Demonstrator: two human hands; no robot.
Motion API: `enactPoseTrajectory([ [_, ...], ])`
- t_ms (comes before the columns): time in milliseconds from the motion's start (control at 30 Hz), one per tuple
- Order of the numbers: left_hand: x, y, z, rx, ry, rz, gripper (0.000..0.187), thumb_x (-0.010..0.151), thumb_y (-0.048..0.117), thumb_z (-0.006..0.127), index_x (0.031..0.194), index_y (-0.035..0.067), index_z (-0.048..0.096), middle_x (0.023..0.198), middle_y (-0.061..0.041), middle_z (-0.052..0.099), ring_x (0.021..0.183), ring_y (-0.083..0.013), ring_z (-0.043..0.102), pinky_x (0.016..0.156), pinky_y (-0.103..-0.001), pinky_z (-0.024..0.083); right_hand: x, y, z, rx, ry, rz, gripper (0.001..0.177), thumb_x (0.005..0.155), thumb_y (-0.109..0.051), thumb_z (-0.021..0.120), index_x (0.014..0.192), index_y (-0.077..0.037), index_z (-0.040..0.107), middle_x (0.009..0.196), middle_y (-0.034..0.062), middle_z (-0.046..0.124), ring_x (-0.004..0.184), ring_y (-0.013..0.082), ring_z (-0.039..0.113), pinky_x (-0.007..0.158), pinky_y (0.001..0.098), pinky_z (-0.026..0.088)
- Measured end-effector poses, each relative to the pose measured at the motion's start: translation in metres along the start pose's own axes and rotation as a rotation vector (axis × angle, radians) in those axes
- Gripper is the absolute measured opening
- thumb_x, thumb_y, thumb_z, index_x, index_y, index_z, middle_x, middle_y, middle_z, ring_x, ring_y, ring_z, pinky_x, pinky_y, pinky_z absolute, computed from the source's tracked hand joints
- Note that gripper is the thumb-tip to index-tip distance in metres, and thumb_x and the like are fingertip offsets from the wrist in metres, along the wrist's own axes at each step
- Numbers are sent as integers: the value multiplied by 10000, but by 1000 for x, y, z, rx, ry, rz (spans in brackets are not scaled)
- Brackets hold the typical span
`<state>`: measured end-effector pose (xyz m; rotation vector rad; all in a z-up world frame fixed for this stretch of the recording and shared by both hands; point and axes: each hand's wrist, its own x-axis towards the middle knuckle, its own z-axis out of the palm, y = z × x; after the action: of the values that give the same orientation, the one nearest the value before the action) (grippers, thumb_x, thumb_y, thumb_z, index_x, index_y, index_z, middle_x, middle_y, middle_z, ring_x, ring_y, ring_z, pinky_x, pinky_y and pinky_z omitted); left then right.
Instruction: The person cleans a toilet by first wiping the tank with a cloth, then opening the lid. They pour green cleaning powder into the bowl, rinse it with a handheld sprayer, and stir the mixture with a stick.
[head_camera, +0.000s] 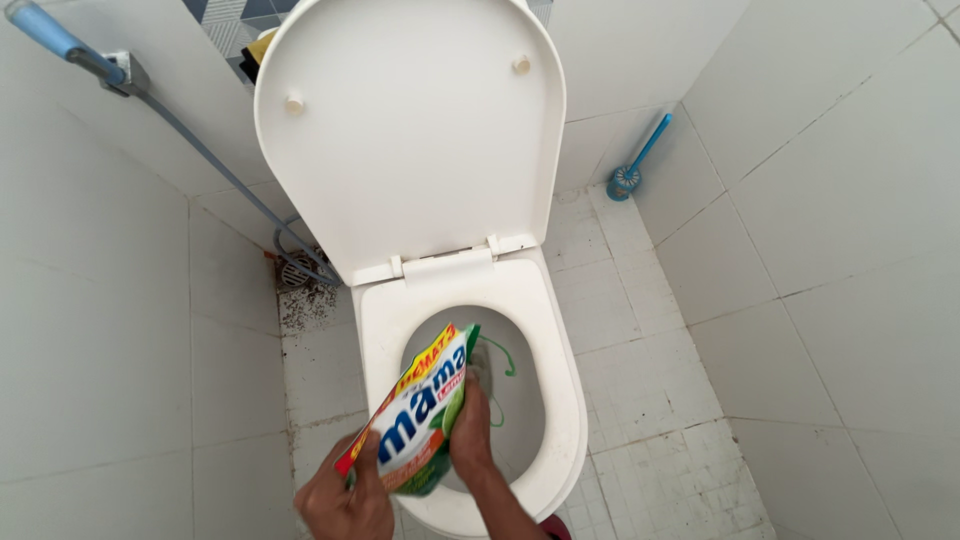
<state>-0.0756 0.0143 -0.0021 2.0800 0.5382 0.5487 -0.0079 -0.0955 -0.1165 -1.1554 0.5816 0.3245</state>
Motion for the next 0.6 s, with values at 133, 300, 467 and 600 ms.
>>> enactPoseTrajectory([
  [133, 13, 17, 13, -30, -43, 25, 166, 934, 67, 698, 1023, -54, 769, 827, -181, 783, 710, -175, 758, 644, -330, 599, 17, -18, -1, 0, -16, -76, 537, 1056, -420, 253, 1036, -57, 648, 963, 100, 715, 892, 147, 655, 919, 304, 512],
  [300, 32, 32, 28, -69, -95, 51, 166, 929, 49, 692, 1037, -54, 764, 821, -180, 784, 679, -183, 760, 586, -325, 589, 12, -35, -8, -177, 167, -180, 346, 1038, -377, 354, 1017, -108, 570, 954, 68, 633, 885, 120, 582, 832, 330, 466],
  [467, 48, 34, 49, -133, -123, 92, 161, 925, 30, 680, 1050, -30, 763, 868, -168, 788, 720, -202, 779, 574, -314, 612, 2, -60, -5, -119, 36, -256, 385, 1030, -303, 463, 744, -51, 515, 663, 77, 524, 557, 155, 470, 511, 373, 425],
  [600, 49, 35, 60, -99, -59, 117, 198, 878, -47, 669, 1040, -36, 782, 873, -203, 778, 729, -252, 774, 633, -360, 607, -7, -106, 8, -134, -22, -253, 447, 1013, -342, 455, 676, -66, 557, 570, 45, 534, 487, 140, 461, 464, 327, 410],
])
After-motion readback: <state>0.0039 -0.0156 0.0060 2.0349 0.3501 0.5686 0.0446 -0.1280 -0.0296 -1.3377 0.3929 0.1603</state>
